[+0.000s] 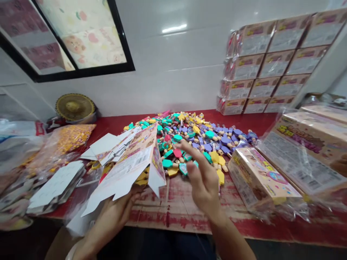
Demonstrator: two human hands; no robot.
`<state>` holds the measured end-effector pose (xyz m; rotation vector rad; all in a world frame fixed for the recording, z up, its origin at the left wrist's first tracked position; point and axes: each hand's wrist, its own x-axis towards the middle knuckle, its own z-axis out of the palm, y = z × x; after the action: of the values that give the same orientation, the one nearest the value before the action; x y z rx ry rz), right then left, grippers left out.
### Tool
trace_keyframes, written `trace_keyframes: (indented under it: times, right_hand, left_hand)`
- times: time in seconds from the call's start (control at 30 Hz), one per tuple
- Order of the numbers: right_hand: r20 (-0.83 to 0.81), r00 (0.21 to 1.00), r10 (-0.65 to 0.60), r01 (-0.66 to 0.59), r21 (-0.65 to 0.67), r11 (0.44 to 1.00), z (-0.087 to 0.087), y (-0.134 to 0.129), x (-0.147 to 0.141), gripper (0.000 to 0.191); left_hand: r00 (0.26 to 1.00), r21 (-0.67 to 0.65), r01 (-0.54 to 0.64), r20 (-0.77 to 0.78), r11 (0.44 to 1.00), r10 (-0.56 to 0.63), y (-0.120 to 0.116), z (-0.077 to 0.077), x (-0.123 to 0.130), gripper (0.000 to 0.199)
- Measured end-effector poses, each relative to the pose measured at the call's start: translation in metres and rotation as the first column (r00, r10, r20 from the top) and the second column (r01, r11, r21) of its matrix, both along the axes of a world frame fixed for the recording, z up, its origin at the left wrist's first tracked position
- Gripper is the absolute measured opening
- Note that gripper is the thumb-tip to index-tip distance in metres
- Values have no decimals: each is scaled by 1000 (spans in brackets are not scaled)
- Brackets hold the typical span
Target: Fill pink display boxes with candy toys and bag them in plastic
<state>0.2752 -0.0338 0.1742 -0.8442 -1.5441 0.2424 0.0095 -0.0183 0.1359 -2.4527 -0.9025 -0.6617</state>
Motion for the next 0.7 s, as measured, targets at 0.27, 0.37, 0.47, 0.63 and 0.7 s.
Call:
trace_keyframes:
  times: [0.27, 0.37, 0.47, 0.63, 0.7]
  right_hand:
    - [-237, 851, 468, -515, -202, 833, -28, 39, 1, 55]
    - [-249, 833, 495, -549, -251, 798, -34, 47, 2, 53]
    - [-209, 886, 413, -462, -349, 815, -39, 65, -7, 83]
    - [-301, 945, 126, -217, -294, 931, -46, 87, -26, 43]
    - [-362, 929, 81, -199, -303, 932, -46, 90, -22, 40]
  left_hand:
    - [992, -308, 46, 124, 950, -8, 22, 46, 30, 40]
    - [977, -434, 139, 205, 890, -52, 56, 40, 27, 33]
    - [973, -458, 167, 219, 873, -71, 72, 32, 38, 26]
    - [958, -212, -13, 278, 977, 73, 18, 37, 42, 34]
    - [918, -152, -7, 391, 988, 67, -12, 45, 18, 37]
